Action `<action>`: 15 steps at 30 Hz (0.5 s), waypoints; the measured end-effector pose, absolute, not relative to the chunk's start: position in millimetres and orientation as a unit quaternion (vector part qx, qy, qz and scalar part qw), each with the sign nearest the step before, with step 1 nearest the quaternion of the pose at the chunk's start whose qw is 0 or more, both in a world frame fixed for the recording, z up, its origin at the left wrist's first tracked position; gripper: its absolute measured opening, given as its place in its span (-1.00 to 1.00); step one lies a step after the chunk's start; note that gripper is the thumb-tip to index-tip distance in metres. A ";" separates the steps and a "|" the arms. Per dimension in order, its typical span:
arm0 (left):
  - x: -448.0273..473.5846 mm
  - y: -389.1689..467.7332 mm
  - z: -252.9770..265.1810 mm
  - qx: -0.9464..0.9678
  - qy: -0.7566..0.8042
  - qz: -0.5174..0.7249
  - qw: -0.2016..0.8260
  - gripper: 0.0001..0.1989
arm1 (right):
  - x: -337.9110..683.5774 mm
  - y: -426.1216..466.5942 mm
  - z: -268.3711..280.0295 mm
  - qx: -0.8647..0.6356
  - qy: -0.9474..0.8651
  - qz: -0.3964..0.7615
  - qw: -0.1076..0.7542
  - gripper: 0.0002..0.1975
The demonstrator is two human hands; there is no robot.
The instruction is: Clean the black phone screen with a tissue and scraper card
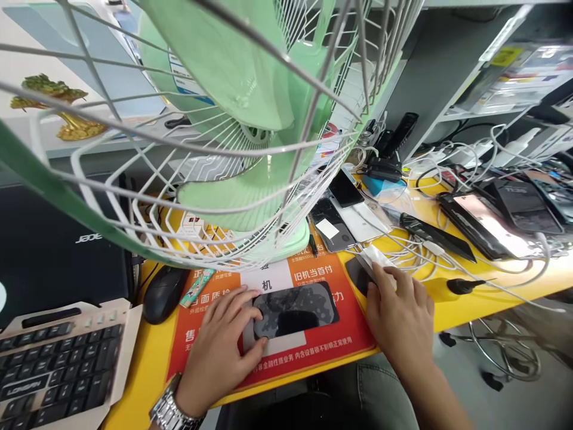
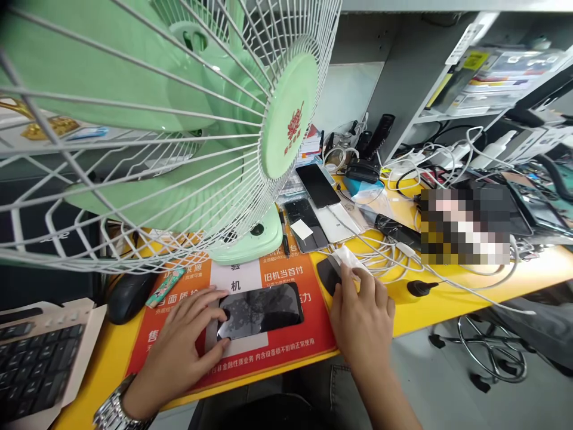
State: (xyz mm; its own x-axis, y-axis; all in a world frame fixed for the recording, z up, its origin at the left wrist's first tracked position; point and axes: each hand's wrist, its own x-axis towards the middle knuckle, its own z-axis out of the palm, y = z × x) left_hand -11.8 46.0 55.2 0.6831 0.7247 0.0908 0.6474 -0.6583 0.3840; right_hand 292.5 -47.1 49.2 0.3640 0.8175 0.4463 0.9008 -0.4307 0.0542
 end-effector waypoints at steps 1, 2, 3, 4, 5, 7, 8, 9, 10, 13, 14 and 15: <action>-11.7 46.2 55.0 0.905 0.376 0.114 0.161 -0.85 | 290.2 -49.4 48.5 -0.809 -0.535 -0.206 0.130 -0.65; -11.7 46.3 54.7 0.908 0.372 0.109 0.159 -0.87 | 287.7 -51.1 47.8 -0.794 -0.554 -0.191 0.162 -0.67; -11.7 46.3 54.5 0.910 0.370 0.106 0.158 -0.88 | 285.1 -52.0 47.1 -0.775 -0.579 -0.164 0.191 -0.69; -11.8 46.1 54.3 0.910 0.369 0.106 0.155 -0.88 | 282.5 -52.2 46.5 -0.756 -0.606 -0.126 0.213 -0.71; -11.9 45.9 54.2 0.911 0.369 0.107 0.153 -0.88 | 279.9 -51.6 46.0 -0.740 -0.627 -0.086 0.225 -0.72; -12.3 45.4 54.1 0.911 0.367 0.111 0.151 -0.85 | 275.4 -48.9 45.9 -0.719 -0.659 -0.016 0.222 -0.64; -12.5 45.2 54.1 0.911 0.365 0.113 0.152 -0.84 | 273.7 -47.6 46.3 -0.708 -0.674 0.010 0.210 -0.53; -12.8 45.0 54.2 0.912 0.362 0.115 0.153 -0.83 | 272.5 -46.7 47.1 -0.697 -0.690 0.032 0.195 -0.39; -13.2 44.8 54.3 0.914 0.357 0.115 0.155 -0.83 | 271.7 -46.4 48.1 -0.683 -0.705 0.051 0.181 -0.25; -13.8 42.8 55.0 0.922 0.335 0.117 0.156 -0.82 | 272.0 -52.0 51.0 -0.649 -0.739 0.091 0.156 -0.03; -13.5 41.4 55.5 0.925 0.326 0.118 0.154 -0.81 | 272.7 -56.1 51.5 -0.641 -0.745 0.098 0.153 -0.01; -12.8 39.6 56.0 0.928 0.318 0.121 0.152 -0.80 | 273.7 -61.2 51.6 -0.635 -0.750 0.101 0.153 -0.01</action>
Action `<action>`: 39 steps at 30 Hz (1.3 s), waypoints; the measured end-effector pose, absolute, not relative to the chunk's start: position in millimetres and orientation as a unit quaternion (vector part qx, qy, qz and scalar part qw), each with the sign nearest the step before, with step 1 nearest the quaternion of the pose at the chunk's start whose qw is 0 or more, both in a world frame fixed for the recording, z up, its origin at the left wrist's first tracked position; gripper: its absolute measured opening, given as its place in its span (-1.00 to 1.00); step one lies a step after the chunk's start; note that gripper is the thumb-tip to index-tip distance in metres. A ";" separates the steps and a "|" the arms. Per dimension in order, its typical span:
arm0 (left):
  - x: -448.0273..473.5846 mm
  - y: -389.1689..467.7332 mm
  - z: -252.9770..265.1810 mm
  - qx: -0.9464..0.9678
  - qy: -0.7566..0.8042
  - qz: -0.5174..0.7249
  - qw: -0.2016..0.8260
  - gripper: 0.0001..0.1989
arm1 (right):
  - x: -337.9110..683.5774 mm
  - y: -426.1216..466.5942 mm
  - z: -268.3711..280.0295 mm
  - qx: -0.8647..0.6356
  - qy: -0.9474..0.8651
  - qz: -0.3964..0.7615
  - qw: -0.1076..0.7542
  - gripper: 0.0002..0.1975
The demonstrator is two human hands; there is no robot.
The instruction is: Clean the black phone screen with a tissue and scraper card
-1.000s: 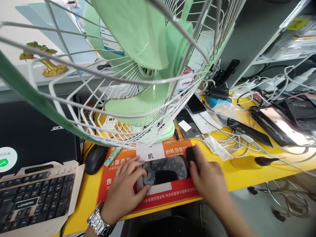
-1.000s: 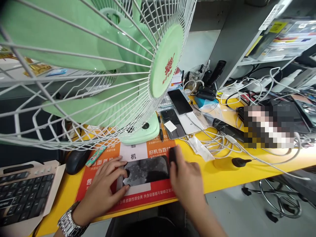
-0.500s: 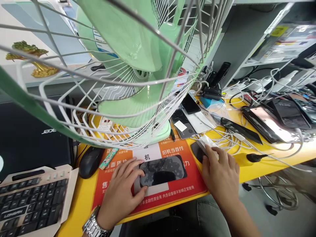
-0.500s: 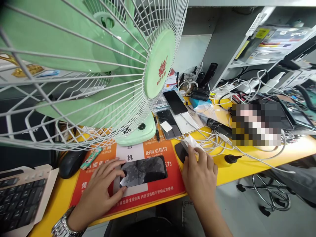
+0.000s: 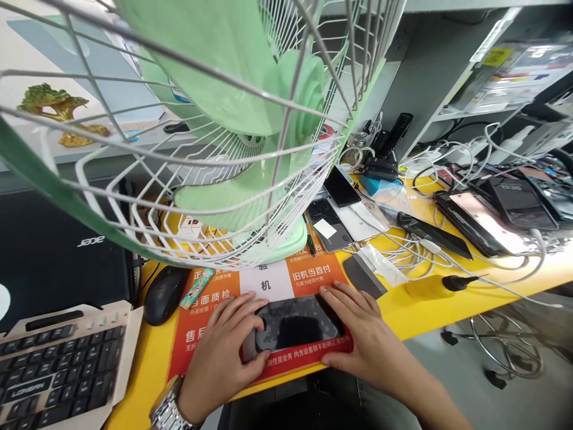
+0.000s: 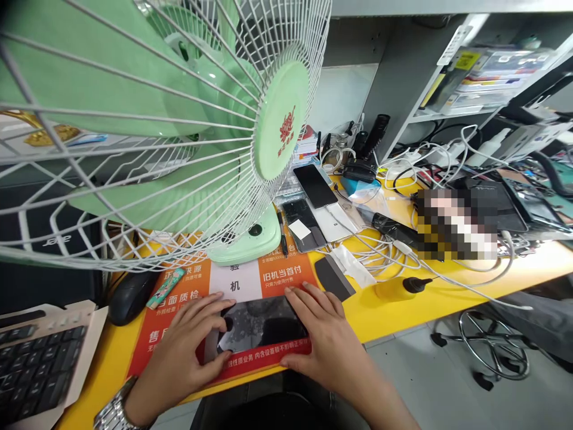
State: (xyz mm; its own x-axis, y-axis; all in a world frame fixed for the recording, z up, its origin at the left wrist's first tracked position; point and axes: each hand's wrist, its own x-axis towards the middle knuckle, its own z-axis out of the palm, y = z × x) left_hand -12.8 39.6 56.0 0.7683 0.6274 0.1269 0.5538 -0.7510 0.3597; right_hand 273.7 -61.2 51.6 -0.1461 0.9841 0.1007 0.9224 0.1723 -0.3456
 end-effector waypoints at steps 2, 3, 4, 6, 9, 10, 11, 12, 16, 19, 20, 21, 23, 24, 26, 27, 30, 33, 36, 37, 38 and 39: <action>-9.5 35.0 57.2 0.933 0.303 0.123 0.151 -0.77 | 276.0 -73.6 50.7 -0.625 -0.759 0.098 0.154 -0.07; -7.0 32.4 57.9 0.935 0.295 0.124 0.152 -0.75 | 277.4 -80.2 49.8 -0.623 -0.761 0.093 0.155 -0.12; -4.1 29.6 58.5 0.937 0.287 0.124 0.155 -0.73 | 278.8 -86.7 48.8 -0.623 -0.762 0.086 0.155 -0.17; 2.5 24.5 59.7 0.940 0.274 0.125 0.159 -0.70 | 281.9 -98.3 47.1 -0.625 -0.761 0.074 0.155 -0.24; 11.5 18.5 61.1 0.942 0.264 0.132 0.161 -0.69 | 285.9 -109.4 47.6 -0.627 -0.761 0.077 0.148 -0.25; 13.7 17.1 61.5 0.942 0.263 0.135 0.162 -0.69 | 286.8 -111.2 48.7 -0.627 -0.761 0.081 0.145 -0.25; 15.3 15.9 61.9 0.941 0.262 0.137 0.165 -0.68 | 287.4 -112.1 50.3 -0.627 -0.761 0.087 0.141 -0.24; 16.5 15.0 62.4 0.939 0.263 0.139 0.171 -0.68 | 287.7 -112.3 52.2 -0.627 -0.762 0.091 0.138 -0.23; 17.2 14.1 65.0 0.936 0.265 0.136 0.188 -0.67 | 288.0 -108.0 59.2 -0.616 -0.769 0.111 0.133 -0.20; 15.1 12.1 67.3 0.936 0.272 0.126 0.185 -0.63 | 288.9 -103.8 61.4 -0.609 -0.770 0.126 0.140 -0.20; 13.7 9.6 67.8 0.932 0.279 0.132 0.189 -0.60 | 289.6 -102.8 61.7 -0.609 -0.770 0.128 0.144 -0.22; 11.9 5.8 67.9 0.924 0.290 0.148 0.201 -0.57 | 290.3 -102.2 62.2 -0.607 -0.770 0.127 0.148 -0.23; 7.0 -5.8 67.0 0.882 0.337 0.210 0.256 -0.53 | 292.0 -102.1 63.6 -0.605 -0.772 0.119 0.154 -0.21; 3.9 -13.1 66.0 0.841 0.374 0.252 0.299 -0.53 | 292.9 -102.7 64.6 -0.604 -0.773 0.113 0.156 -0.19; -2.9 -27.7 63.6 0.707 0.468 0.345 0.403 -0.61 | 294.7 -104.6 67.0 -0.601 -0.777 0.100 0.159 -0.17; -6.0 -33.8 62.5 0.618 0.509 0.391 0.453 -0.66 | 295.6 -105.7 68.2 -0.599 -0.779 0.092 0.161 -0.19; -10.6 -42.6 61.6 0.358 0.571 0.504 0.541 -0.61 | 296.8 -107.3 73.3 -0.594 -0.782 0.068 0.176 -0.28; -1.3 -42.1 65.7 0.188 0.594 0.520 0.584 -0.54 | 290.6 -103.0 83.0 -0.588 -0.778 0.046 0.218 -0.37; 22.0 -45.3 73.5 0.107 0.527 0.487 0.688 -0.53 | 271.2 -95.1 93.5 -0.583 -0.762 0.044 0.279 -0.53; 31.1 -48.0 76.2 0.102 0.481 0.501 0.713 -0.48 | 262.2 -92.9 95.4 -0.582 -0.755 0.048 0.299 -0.58; 39.8 -51.0 78.8 0.101 0.439 0.518 0.727 -0.43 | 252.7 -91.3 96.1 -0.579 -0.749 0.053 0.317 -0.61; 47.8 -53.8 81.1 0.104 0.417 0.527 0.733 -0.39 | 243.3 -90.4 95.5 -0.576 -0.745 0.058 0.332 -0.63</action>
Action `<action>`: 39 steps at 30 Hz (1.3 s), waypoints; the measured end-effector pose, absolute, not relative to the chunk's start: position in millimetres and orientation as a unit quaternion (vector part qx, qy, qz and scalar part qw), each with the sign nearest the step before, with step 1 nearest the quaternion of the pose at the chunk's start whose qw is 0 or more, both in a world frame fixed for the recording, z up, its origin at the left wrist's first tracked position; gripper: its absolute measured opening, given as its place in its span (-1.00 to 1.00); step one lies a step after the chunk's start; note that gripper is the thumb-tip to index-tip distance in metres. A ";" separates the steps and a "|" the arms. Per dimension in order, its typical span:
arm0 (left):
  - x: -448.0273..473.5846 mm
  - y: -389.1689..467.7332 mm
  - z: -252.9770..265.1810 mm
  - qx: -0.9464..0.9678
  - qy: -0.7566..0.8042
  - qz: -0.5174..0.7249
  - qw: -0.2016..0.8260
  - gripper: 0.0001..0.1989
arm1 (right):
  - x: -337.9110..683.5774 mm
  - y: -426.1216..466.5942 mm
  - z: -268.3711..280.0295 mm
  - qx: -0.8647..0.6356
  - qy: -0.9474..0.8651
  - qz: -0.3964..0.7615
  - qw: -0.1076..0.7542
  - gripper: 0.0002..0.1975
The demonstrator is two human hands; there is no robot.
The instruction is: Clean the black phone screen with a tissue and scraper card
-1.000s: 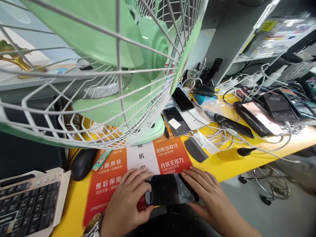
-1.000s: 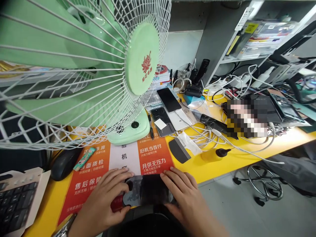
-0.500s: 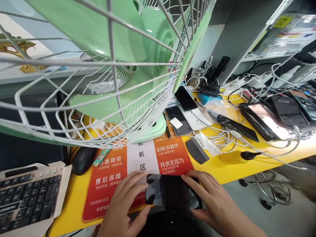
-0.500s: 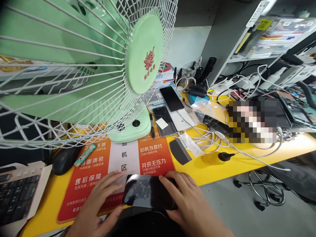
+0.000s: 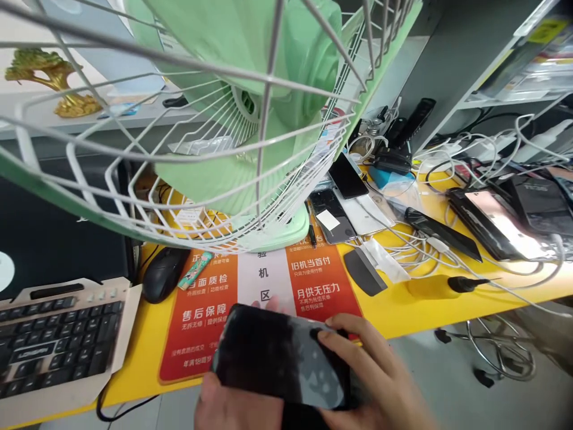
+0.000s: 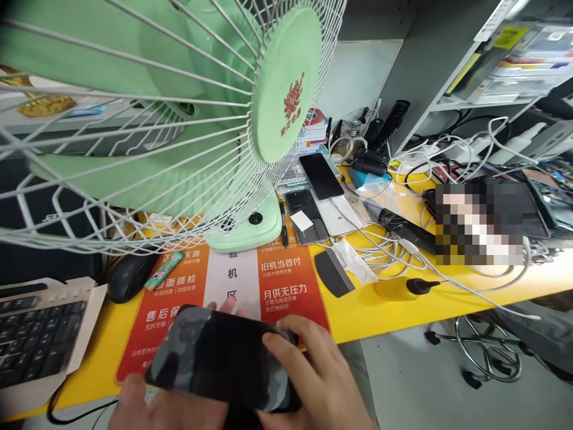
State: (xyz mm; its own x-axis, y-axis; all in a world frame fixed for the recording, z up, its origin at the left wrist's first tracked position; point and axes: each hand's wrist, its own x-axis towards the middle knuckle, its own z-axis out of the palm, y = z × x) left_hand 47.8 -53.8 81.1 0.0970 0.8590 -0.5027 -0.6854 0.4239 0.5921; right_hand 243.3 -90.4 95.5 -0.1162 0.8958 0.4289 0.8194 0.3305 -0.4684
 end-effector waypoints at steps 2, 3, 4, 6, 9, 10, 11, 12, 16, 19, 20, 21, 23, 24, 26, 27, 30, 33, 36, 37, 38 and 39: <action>59.9 -57.2 84.5 0.102 0.385 0.531 0.748 -0.34 | 227.3 -90.6 91.4 -0.573 -0.737 0.053 0.354 -0.66; 63.9 -57.3 85.4 0.095 0.370 0.530 0.757 -0.35 | 221.6 -91.4 88.4 -0.575 -0.736 0.046 0.355 -0.67; 66.7 -56.3 85.9 0.083 0.352 0.531 0.766 -0.38 | 217.7 -92.5 85.3 -0.577 -0.736 0.037 0.353 -0.67; 69.6 -52.7 85.7 0.054 0.317 0.534 0.782 -0.47 | 214.8 -95.4 79.5 -0.572 -0.745 0.022 0.343 -0.64; 70.8 -48.0 84.8 0.032 0.287 0.533 0.795 -0.54 | 217.0 -100.4 72.1 -0.552 -0.767 0.030 0.327 -0.58; 70.9 -47.4 84.8 0.030 0.281 0.531 0.799 -0.54 | 217.8 -102.2 69.8 -0.549 -0.770 0.041 0.324 -0.58; 71.1 -47.3 85.0 0.030 0.278 0.531 0.800 -0.55 | 218.2 -104.0 67.5 -0.549 -0.769 0.056 0.322 -0.59; 71.2 -47.5 85.4 0.030 0.279 0.531 0.799 -0.55 | 218.1 -105.6 65.3 -0.550 -0.767 0.072 0.323 -0.61; 71.2 -49.3 86.5 0.027 0.297 0.529 0.794 -0.55 | 215.1 -109.3 59.8 -0.550 -0.759 0.103 0.331 -0.64; 71.3 -49.5 86.1 0.024 0.306 0.529 0.791 -0.54 | 213.9 -107.7 62.0 -0.551 -0.757 0.099 0.337 -0.66; 71.5 -49.5 85.9 0.024 0.308 0.529 0.791 -0.53 | 214.0 -106.6 63.9 -0.551 -0.757 0.096 0.337 -0.67; 71.8 -49.4 85.7 0.024 0.309 0.529 0.790 -0.52 | 214.3 -105.3 66.1 -0.549 -0.759 0.092 0.338 -0.69; 72.5 -49.6 85.6 0.023 0.311 0.528 0.790 -0.51 | 214.9 -102.8 70.5 -0.545 -0.763 0.084 0.336 -0.71; 72.9 -49.8 85.5 0.022 0.312 0.528 0.790 -0.51 | 215.2 -101.9 72.3 -0.544 -0.766 0.079 0.334 -0.72; 73.3 -50.5 85.1 0.020 0.312 0.526 0.791 -0.51 | 215.4 -100.8 74.6 -0.541 -0.772 0.064 0.328 -0.73; 73.3 -51.0 84.6 0.018 0.312 0.525 0.792 -0.50 | 215.5 -100.6 75.1 -0.539 -0.776 0.056 0.324 -0.74; 72.6 -52.4 82.2 0.006 0.307 0.519 0.798 -0.50 | 216.1 -101.0 74.8 -0.529 -0.789 0.038 0.310 -0.74; 71.9 -53.2 79.7 -0.013 0.303 0.513 0.803 -0.51 | 217.3 -100.9 74.5 -0.517 -0.801 0.037 0.298 -0.72; 73.0 -52.6 79.2 -0.029 0.296 0.503 0.812 -0.53 | 217.9 -99.7 75.6 -0.512 -0.805 0.032 0.297 -0.72; 73.8 -52.3 79.5 -0.036 0.292 0.498 0.815 -0.54 | 217.9 -99.2 76.1 -0.512 -0.805 0.029 0.297 -0.73; 74.6 -51.9 79.9 -0.044 0.287 0.494 0.820 -0.55 | 217.9 -98.9 76.6 -0.513 -0.804 0.025 0.299 -0.72; 75.5 -51.7 80.2 -0.054 0.283 0.491 0.822 -0.56 | 217.9 -98.7 77.0 -0.513 -0.804 0.023 0.300 -0.72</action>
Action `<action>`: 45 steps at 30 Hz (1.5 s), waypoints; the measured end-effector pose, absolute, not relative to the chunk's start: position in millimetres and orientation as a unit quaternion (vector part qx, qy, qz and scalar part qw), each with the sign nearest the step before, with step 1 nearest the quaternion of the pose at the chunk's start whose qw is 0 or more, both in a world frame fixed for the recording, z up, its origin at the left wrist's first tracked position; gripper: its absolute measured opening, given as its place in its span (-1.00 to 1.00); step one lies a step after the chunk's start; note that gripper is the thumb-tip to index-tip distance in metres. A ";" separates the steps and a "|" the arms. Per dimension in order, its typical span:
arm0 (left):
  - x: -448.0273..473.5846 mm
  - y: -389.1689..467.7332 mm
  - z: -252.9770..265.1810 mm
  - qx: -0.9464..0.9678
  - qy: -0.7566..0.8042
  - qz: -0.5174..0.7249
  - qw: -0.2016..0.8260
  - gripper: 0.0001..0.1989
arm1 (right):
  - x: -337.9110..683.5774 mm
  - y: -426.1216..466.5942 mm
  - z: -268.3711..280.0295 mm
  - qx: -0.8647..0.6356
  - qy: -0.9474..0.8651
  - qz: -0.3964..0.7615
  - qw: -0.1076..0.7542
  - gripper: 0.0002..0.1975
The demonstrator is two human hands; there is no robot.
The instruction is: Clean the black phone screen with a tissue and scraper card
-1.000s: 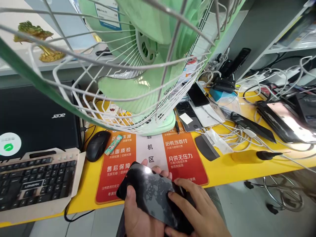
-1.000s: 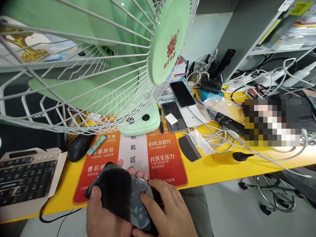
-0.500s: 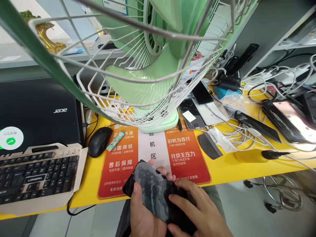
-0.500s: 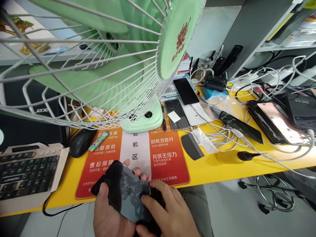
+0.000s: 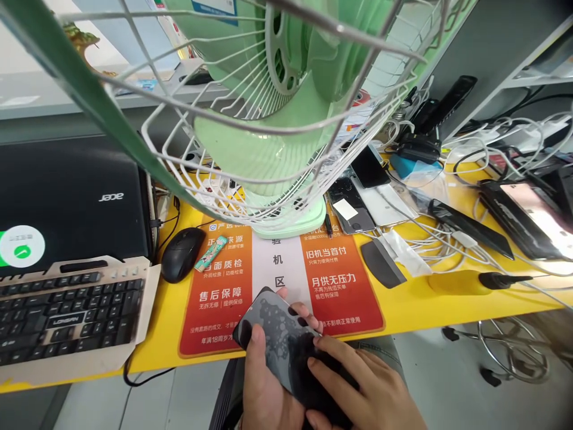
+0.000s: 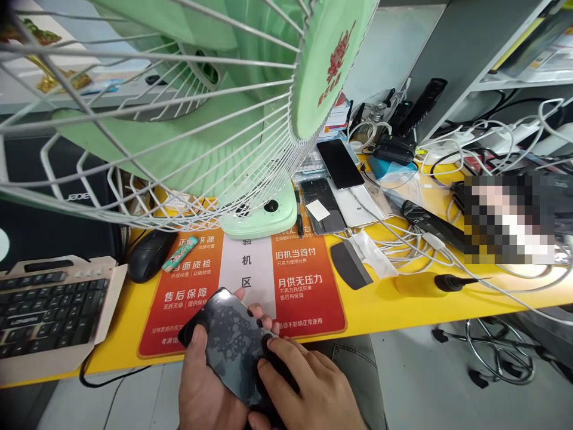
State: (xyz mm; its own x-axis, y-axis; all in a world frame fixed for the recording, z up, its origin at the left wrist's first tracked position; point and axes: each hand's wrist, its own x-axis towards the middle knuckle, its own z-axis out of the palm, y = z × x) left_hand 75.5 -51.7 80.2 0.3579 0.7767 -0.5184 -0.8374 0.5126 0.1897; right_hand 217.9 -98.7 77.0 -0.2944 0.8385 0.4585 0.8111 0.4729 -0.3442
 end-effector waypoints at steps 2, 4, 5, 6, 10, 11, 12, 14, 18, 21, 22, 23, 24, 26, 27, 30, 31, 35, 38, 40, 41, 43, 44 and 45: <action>76.9 -51.7 80.8 -0.072 0.280 0.489 0.823 -0.57 | 217.8 -98.6 77.5 -0.513 -0.803 0.020 0.302 -0.72; 77.5 -52.1 81.1 -0.085 0.285 0.490 0.819 -0.57 | 217.9 -98.8 77.8 -0.514 -0.802 0.020 0.304 -0.73; 77.5 -52.3 81.2 -0.088 0.288 0.490 0.818 -0.57 | 217.9 -98.9 77.9 -0.515 -0.801 0.021 0.304 -0.73; 77.4 -52.4 81.4 -0.089 0.291 0.489 0.818 -0.56 | 217.9 -99.0 78.1 -0.514 -0.801 0.022 0.305 -0.73; 76.6 -51.6 82.0 -0.088 0.290 0.481 0.823 -0.54 | 217.1 -98.7 78.6 -0.513 -0.802 0.029 0.304 -0.72; 76.5 -51.3 82.1 -0.089 0.287 0.481 0.824 -0.55 | 216.6 -98.6 78.5 -0.515 -0.801 0.030 0.305 -0.71; 76.6 -50.9 82.2 -0.091 0.284 0.481 0.824 -0.56 | 216.1 -98.5 78.3 -0.517 -0.799 0.032 0.305 -0.71; 76.9 -50.3 82.3 -0.092 0.277 0.482 0.826 -0.58 | 215.2 -98.4 77.6 -0.520 -0.796 0.032 0.309 -0.69; 77.7 -49.8 83.3 -0.091 0.283 0.478 0.827 -0.56 | 214.3 -97.7 77.0 -0.518 -0.793 0.028 0.318 -0.67; 78.2 -49.3 84.8 -0.091 0.306 0.478 0.818 -0.53 | 214.8 -96.9 79.5 -0.518 -0.793 0.023 0.321 -0.67; 78.5 -48.9 85.3 -0.095 0.318 0.477 0.814 -0.50 | 215.1 -96.7 80.6 -0.518 -0.793 0.019 0.321 -0.67; 78.9 -48.4 85.7 -0.102 0.330 0.476 0.809 -0.47 | 215.4 -96.6 81.4 -0.516 -0.795 0.013 0.320 -0.68; 79.5 -47.9 86.0 -0.111 0.344 0.474 0.803 -0.43 | 215.6 -96.8 81.8 -0.513 -0.798 0.004 0.317 -0.69; 81.6 -46.3 86.3 -0.127 0.368 0.470 0.792 -0.37 | 215.5 -97.9 80.8 -0.502 -0.806 -0.018 0.313 -0.71; 83.0 -45.5 86.3 -0.129 0.376 0.470 0.788 -0.36 | 215.2 -99.0 79.4 -0.497 -0.809 -0.029 0.313 -0.72; 88.2 -42.9 86.5 -0.104 0.380 0.475 0.787 -0.38 | 213.9 -103.0 75.3 -0.489 -0.808 -0.056 0.322 -0.75; 90.0 -42.3 86.7 -0.094 0.378 0.477 0.788 -0.38 | 214.1 -104.1 75.2 -0.488 -0.806 -0.067 0.328 -0.74; 93.7 -43.0 89.3 -0.078 0.392 0.457 0.794 -0.33 | 223.7 -103.6 88.2 -0.485 -0.803 -0.089 0.336 -0.73; 92.3 -45.7 89.5 -0.077 0.407 0.436 0.799 -0.28 | 240.0 -98.9 106.0 -0.488 -0.806 -0.068 0.329 -0.81; 90.2 -47.6 85.9 -0.068 0.403 0.432 0.804 -0.26 | 253.0 -95.1 115.1 -0.498 -0.798 -0.051 0.334 -0.86; 89.0 -48.4 82.9 -0.059 0.398 0.433 0.807 -0.25 | 259.8 -92.9 118.0 -0.513 -0.788 -0.051 0.336 -0.88; 86.4 -49.5 75.3 -0.047 0.391 0.438 0.808 -0.24 | 273.4 -87.9 119.9 -0.568 -0.751 -0.077 0.329 -0.90; 84.7 -49.8 71.6 -0.049 0.392 0.444 0.804 -0.23 | 280.1 -84.9 119.3 -0.604 -0.722 -0.101 0.321 -0.89; 82.5 -49.8 68.3 -0.049 0.395 0.450 0.799 -0.23 | 286.6 -81.3 117.9 -0.641 -0.690 -0.126 0.312 -0.87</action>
State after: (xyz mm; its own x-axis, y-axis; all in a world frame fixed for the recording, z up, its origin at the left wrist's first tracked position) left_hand 82.5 -49.8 68.3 0.2818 0.6809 -0.6760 -0.7585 0.5895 0.2776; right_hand 286.6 -81.3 117.9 0.0161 0.8051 0.5929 0.9629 0.1472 -0.2261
